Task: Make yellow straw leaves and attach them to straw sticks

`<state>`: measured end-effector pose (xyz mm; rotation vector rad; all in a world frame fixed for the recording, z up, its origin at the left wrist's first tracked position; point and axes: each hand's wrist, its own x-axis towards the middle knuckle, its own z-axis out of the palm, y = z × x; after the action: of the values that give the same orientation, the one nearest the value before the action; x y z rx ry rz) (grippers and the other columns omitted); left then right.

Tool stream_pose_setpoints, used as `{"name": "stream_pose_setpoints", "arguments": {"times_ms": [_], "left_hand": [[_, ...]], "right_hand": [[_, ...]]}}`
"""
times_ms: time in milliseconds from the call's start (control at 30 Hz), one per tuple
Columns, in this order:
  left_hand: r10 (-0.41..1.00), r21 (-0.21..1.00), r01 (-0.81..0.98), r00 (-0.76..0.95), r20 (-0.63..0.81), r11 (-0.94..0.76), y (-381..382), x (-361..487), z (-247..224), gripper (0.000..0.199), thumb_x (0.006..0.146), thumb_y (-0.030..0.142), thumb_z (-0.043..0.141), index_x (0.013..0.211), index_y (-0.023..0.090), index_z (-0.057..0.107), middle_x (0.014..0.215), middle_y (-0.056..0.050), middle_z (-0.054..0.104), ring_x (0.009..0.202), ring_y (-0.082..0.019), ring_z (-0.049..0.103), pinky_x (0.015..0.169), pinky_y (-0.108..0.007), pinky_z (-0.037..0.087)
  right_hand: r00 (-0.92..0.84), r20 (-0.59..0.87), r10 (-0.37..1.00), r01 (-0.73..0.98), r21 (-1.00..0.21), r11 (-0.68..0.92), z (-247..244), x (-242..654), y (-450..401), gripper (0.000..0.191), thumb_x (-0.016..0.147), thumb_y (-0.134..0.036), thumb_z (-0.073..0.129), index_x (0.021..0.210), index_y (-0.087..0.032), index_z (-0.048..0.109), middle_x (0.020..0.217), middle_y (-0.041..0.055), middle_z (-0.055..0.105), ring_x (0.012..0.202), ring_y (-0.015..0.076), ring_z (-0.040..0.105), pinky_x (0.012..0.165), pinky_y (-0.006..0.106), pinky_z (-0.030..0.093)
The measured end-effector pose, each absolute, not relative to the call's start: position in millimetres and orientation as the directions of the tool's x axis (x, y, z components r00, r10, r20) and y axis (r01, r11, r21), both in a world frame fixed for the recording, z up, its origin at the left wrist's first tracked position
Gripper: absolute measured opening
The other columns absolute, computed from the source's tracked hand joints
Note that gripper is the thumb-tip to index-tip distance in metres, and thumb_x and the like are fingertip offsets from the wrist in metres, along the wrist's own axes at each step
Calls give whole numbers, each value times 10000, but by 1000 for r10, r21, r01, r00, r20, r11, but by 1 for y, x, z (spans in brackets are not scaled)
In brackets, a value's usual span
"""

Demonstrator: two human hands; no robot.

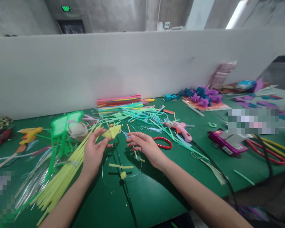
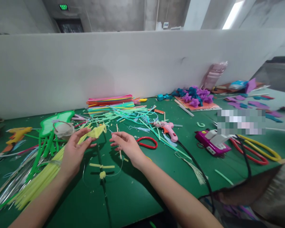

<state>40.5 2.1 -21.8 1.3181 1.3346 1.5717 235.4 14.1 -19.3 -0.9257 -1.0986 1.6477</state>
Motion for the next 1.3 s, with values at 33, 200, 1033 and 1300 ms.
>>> {"name": "stream_pose_setpoints", "arguments": {"times_ms": [33,200,1033,1300], "left_hand": [[943,968,111,-226,245,-225,1,41,-22,435,778,341,683,1173,206,561,1317,-120,539,859,-214,702,706,-348,606],[973,971,175,-131,188,-164,-4,45,-19,401,793,341,676,1151,179,596,1129,-88,671,903,-211,700,809,-330,583],[999,969,246,39,-30,20,-2,38,-16,314,760,468,680,668,173,619,589,35,541,565,-118,464,555,-220,360],[998,974,222,40,-52,42,-3,38,-14,272,741,438,705,717,170,666,613,26,572,583,-114,469,558,-207,360]], "right_hand": [[-314,-99,944,-287,-938,-194,-19,236,15,363,794,-422,675,1061,-178,650,992,77,696,821,137,647,686,235,489],[-333,-145,932,-309,-917,-253,-22,244,19,336,772,-378,702,1029,-163,685,1061,106,702,915,154,649,752,248,499],[-495,-271,825,-33,-943,-330,-16,248,15,336,653,-428,786,792,-127,731,849,87,730,734,119,656,574,170,457],[-509,-253,823,-37,-949,-315,-18,245,14,311,666,-409,775,789,-128,725,844,83,728,743,125,658,584,187,451]]}}
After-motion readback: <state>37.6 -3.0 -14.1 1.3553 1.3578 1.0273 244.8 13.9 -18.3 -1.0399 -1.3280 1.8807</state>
